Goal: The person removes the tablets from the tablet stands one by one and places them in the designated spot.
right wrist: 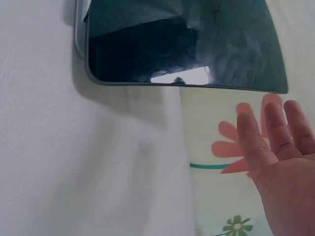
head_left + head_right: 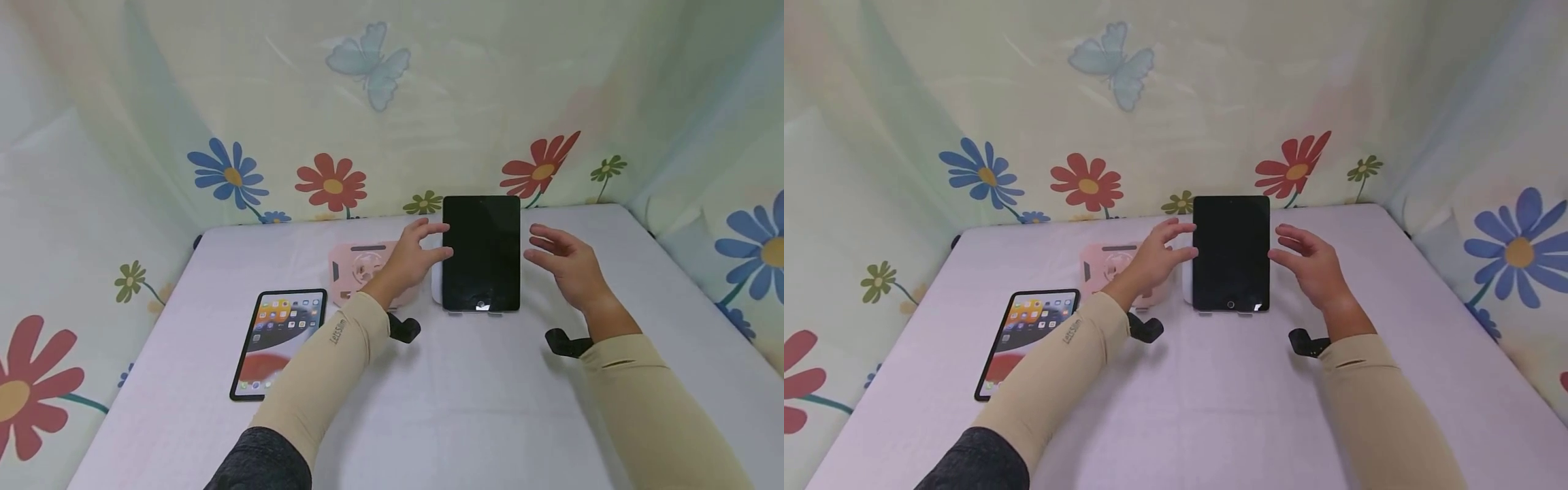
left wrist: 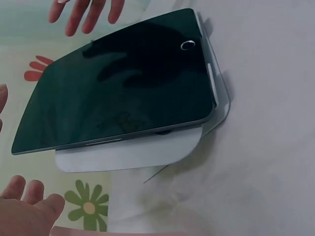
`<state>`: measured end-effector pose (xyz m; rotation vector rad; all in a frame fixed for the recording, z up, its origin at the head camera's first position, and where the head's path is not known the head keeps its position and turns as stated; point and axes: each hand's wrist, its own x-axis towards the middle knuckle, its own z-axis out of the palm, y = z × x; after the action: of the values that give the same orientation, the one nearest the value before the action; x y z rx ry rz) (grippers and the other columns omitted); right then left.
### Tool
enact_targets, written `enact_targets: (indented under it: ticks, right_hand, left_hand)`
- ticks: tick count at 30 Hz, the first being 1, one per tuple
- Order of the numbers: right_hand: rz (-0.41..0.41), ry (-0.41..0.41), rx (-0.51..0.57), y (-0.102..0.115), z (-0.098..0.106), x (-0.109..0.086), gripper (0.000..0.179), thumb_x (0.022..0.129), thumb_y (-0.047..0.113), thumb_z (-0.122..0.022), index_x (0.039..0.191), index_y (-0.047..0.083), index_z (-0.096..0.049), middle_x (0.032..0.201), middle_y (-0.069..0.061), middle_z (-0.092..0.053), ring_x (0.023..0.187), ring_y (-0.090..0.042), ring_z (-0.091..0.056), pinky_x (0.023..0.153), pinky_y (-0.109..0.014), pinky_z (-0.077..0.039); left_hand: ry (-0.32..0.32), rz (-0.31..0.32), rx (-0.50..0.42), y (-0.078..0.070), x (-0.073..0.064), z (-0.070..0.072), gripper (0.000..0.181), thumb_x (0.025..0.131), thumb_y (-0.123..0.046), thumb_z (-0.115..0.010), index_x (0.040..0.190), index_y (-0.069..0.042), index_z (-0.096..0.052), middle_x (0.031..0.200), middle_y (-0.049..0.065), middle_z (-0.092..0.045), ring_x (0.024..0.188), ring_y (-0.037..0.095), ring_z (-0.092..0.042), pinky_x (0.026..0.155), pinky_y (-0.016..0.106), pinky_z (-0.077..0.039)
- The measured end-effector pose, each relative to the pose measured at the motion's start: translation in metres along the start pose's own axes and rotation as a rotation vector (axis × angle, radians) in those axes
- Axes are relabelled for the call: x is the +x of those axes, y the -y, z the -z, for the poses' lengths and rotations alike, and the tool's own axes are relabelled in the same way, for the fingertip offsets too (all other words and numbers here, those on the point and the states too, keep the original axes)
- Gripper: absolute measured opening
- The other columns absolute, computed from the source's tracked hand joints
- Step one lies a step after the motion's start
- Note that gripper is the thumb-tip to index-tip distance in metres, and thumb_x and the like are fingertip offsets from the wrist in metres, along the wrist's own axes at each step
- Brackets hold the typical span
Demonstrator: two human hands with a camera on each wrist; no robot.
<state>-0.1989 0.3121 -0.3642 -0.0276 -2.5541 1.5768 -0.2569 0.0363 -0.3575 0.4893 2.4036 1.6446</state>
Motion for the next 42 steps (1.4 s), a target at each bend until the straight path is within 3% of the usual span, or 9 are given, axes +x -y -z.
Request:
enact_targets:
  ticks: [10, 16, 26, 36, 42]
  right_hand:
    - [-0.051, 0.085, 0.108, -0.009, -0.011, 0.014, 0.061, 0.102, 0.027, -0.060, 0.154, 0.008, -0.036, 0.156, -0.020, -0.034, 0.138, -0.038, -0.038, 0.100, -0.028, -0.045]
    - [-0.046, 0.116, 0.114, -0.010, -0.015, 0.018, 0.060, 0.102, 0.022, -0.061, 0.153, 0.004, -0.035, 0.156, -0.021, -0.033, 0.139, -0.039, -0.037, 0.102, -0.032, -0.044]
    - [-0.091, 0.147, 0.172, -0.009, -0.019, 0.025, 0.061, 0.101, 0.017, -0.061, 0.154, 0.004, -0.033, 0.158, -0.023, -0.027, 0.138, -0.041, -0.033, 0.112, -0.054, -0.031]
    - [-0.164, 0.146, 0.273, -0.011, -0.022, 0.033, 0.062, 0.102, 0.018, -0.059, 0.156, 0.008, -0.031, 0.159, -0.019, -0.024, 0.140, -0.037, -0.031, 0.116, -0.056, -0.023]
    - [-0.164, 0.107, 0.287, -0.011, -0.023, 0.033, 0.058, 0.102, 0.020, -0.061, 0.152, 0.008, -0.036, 0.158, -0.019, -0.025, 0.139, -0.035, -0.029, 0.117, -0.056, -0.020]
  left_hand:
    - [-0.001, 0.010, -0.096, 0.002, 0.022, -0.008, 0.046, 0.096, -0.014, -0.068, 0.141, -0.016, -0.058, 0.158, 0.006, -0.033, 0.139, 0.026, -0.039, 0.107, 0.042, -0.042]
    - [-0.002, 0.039, -0.129, 0.005, 0.028, -0.009, 0.046, 0.096, -0.013, -0.068, 0.140, -0.017, -0.059, 0.152, 0.005, -0.043, 0.137, 0.024, -0.043, 0.106, 0.039, -0.043]
    - [0.043, 0.064, -0.138, 0.008, 0.030, -0.009, 0.044, 0.097, -0.013, -0.067, 0.140, -0.013, -0.058, 0.147, 0.008, -0.049, 0.134, 0.024, -0.044, 0.108, 0.038, -0.041]
    - [0.047, 0.088, -0.144, 0.004, 0.033, -0.010, 0.044, 0.098, -0.017, -0.066, 0.141, -0.015, -0.058, 0.148, 0.007, -0.049, 0.133, 0.024, -0.047, 0.109, 0.042, -0.040]
    - [0.038, 0.076, -0.148, 0.002, 0.034, -0.011, 0.041, 0.098, -0.015, -0.066, 0.138, -0.012, -0.060, 0.143, 0.008, -0.053, 0.129, 0.024, -0.050, 0.108, 0.041, -0.041]
